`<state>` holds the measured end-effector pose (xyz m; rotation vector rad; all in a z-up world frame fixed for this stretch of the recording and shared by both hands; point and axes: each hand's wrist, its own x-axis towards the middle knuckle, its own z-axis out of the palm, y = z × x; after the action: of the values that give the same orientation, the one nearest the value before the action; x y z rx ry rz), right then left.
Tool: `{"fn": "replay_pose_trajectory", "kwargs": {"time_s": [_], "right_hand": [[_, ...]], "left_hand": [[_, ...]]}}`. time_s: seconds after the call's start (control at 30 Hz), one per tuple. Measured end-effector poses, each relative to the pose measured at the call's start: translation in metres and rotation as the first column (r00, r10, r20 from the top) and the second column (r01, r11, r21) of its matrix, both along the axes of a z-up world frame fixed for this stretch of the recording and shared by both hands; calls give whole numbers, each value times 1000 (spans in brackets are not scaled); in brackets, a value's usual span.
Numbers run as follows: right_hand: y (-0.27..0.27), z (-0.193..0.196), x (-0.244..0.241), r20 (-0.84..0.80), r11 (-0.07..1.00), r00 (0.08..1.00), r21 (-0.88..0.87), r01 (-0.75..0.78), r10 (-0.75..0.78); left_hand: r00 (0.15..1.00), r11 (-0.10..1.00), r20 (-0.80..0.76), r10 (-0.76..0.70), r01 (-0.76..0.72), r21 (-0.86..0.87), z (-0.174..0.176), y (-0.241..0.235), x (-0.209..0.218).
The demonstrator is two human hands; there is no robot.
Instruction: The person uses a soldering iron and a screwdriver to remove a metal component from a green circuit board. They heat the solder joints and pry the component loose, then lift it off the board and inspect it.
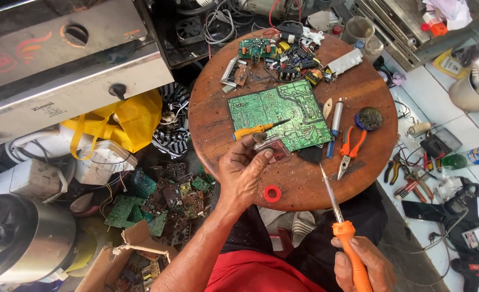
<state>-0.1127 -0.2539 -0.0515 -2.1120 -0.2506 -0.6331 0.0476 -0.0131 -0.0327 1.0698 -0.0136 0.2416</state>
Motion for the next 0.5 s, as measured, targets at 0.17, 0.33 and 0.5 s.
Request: {"fn": "replay_pose_trajectory", "kwargs": {"time_s": [0.17, 0.33, 0.5], "right_hand": [[-9, -11, 3, -10, 999, 1000, 40, 18, -18], [-11, -5, 11, 27, 1000, 999, 3, 21, -21], [-14, -5, 12, -39, 1000, 999, 14, 23, -22]], "left_hand": [[990, 988, 140, 3, -24, 150, 13, -4, 6], [952, 953, 299, 71, -154, 262, 17, -10, 15], [933, 951, 354, 67, -167, 259, 22, -12, 20]]}}
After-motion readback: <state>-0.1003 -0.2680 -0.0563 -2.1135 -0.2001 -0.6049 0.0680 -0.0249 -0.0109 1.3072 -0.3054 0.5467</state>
